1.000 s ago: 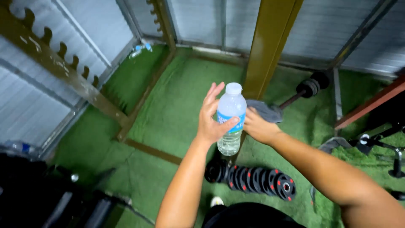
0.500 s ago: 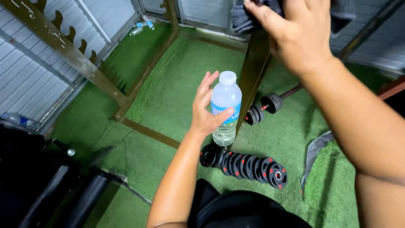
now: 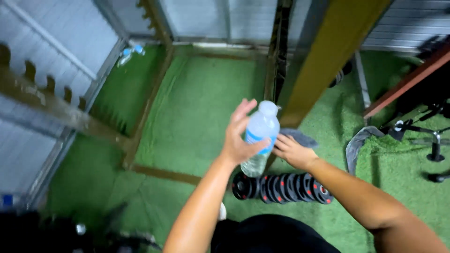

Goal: Cleaning and wiping down gym weight plates and an equipment rack with a cloth and water bottle.

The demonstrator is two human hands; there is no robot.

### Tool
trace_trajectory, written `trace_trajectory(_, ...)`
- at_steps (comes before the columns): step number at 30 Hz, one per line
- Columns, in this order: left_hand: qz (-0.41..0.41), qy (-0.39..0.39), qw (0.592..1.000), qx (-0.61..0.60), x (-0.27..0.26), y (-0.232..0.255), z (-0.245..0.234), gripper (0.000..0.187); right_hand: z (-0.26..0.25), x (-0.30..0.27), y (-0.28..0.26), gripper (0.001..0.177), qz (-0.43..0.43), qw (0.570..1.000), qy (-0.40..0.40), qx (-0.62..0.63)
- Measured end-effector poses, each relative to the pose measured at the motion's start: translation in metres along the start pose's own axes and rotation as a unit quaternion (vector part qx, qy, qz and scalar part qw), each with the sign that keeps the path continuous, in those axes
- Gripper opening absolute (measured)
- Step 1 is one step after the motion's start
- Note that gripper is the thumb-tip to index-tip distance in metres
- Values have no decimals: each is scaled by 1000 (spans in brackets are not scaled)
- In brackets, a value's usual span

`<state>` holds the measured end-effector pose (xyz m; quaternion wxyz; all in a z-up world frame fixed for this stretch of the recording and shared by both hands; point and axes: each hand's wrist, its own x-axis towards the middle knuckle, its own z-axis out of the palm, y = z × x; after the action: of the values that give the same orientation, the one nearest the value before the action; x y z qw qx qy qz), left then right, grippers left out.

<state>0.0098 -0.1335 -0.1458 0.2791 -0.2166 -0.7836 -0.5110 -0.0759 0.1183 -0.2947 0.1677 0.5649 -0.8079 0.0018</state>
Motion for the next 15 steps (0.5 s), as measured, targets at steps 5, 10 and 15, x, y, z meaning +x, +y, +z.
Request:
trace_trajectory(5, 19, -98, 993, -63, 27, -23, -27, 50, -71, 32, 1, 49, 37, 999, -23, 15)
trace_trajectory(10, 66, -155, 973, -156, 66, -16, -45, 57, -240, 81, 8, 26, 164, 950, 190, -187)
trace_trajectory(15, 123, -215, 946, -207, 93, 8, -62, 62, -350, 90, 38, 16, 263, 889, 244, -286)
